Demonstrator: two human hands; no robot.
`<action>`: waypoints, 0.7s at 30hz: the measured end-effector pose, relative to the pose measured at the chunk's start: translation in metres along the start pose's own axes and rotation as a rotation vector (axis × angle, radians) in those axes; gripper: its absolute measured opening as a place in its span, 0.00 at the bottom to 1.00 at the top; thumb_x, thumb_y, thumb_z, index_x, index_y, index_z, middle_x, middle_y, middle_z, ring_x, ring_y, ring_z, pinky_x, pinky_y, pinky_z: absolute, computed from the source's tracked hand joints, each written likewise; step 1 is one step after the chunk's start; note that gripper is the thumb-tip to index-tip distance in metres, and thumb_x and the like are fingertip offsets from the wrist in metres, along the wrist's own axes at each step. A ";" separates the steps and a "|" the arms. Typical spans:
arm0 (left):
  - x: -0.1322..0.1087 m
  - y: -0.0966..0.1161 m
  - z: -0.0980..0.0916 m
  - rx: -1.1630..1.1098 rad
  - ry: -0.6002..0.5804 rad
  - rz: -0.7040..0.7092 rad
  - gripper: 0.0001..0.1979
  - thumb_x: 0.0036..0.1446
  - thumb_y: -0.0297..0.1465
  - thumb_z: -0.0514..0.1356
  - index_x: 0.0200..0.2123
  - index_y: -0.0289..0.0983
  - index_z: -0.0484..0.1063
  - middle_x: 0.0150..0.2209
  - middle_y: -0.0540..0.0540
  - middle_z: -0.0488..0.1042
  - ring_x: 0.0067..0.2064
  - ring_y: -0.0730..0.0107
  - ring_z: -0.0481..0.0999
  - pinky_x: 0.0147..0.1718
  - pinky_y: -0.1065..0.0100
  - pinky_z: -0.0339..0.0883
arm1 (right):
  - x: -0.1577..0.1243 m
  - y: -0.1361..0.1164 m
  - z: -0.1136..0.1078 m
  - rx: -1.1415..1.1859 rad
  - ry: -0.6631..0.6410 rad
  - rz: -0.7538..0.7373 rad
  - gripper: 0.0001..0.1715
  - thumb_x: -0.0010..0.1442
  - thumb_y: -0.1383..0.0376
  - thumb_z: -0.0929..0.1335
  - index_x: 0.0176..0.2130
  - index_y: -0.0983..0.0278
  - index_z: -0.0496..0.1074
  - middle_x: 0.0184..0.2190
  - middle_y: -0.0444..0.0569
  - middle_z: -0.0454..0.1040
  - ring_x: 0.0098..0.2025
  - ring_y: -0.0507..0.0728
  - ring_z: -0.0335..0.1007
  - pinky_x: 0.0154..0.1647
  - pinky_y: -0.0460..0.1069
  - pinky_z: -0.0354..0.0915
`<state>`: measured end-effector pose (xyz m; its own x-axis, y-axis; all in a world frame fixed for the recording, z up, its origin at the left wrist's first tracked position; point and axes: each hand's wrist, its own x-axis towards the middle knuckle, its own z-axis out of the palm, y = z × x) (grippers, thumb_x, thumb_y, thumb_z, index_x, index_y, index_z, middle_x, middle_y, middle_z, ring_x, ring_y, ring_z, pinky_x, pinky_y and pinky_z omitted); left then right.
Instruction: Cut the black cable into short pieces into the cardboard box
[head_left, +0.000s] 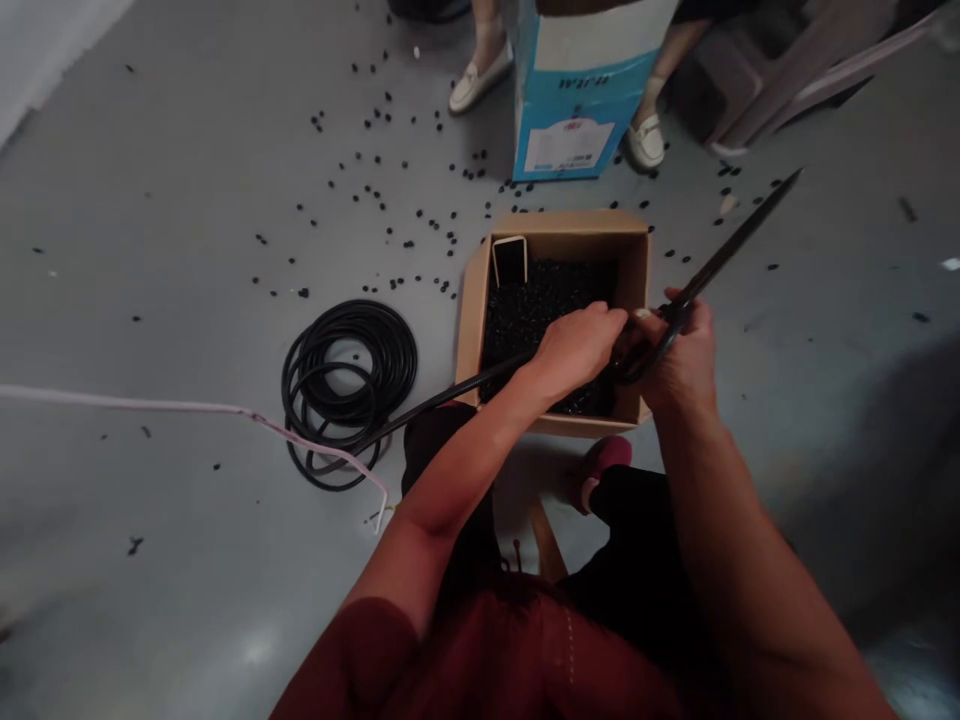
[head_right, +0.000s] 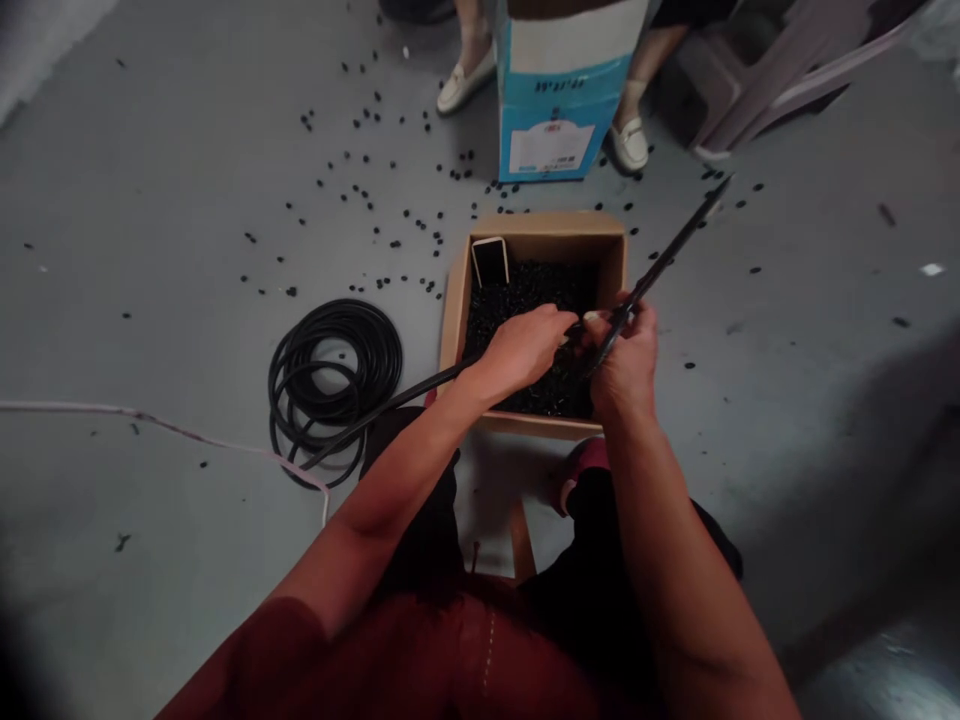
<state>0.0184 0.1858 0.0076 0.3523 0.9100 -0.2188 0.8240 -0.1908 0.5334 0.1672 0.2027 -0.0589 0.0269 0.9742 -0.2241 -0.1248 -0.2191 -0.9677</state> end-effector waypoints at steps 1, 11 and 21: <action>-0.001 -0.001 0.000 -0.009 0.009 0.008 0.17 0.65 0.28 0.45 0.50 0.38 0.69 0.46 0.41 0.73 0.46 0.61 0.75 0.40 0.64 0.66 | -0.001 -0.002 0.002 0.007 0.037 -0.006 0.29 0.48 0.62 0.73 0.46 0.53 0.58 0.31 0.36 0.66 0.24 0.46 0.63 0.22 0.43 0.62; 0.003 -0.025 -0.018 -0.207 0.016 -0.037 0.19 0.61 0.27 0.54 0.56 0.39 0.65 0.50 0.44 0.75 0.51 0.63 0.74 0.49 0.65 0.65 | -0.002 -0.022 0.020 0.116 0.030 0.130 0.29 0.42 0.63 0.74 0.43 0.57 0.61 0.27 0.35 0.67 0.22 0.47 0.62 0.22 0.44 0.62; 0.003 -0.041 -0.026 -0.200 -0.017 -0.029 0.14 0.62 0.33 0.53 0.46 0.39 0.75 0.46 0.44 0.78 0.49 0.62 0.74 0.49 0.64 0.65 | -0.007 -0.032 0.024 0.159 0.095 0.101 0.28 0.45 0.64 0.72 0.45 0.58 0.60 0.31 0.38 0.71 0.24 0.47 0.65 0.25 0.44 0.64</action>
<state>-0.0263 0.2058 0.0061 0.3383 0.9075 -0.2491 0.7300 -0.0860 0.6780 0.1475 0.2037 -0.0235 0.0983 0.9365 -0.3365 -0.2867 -0.2972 -0.9108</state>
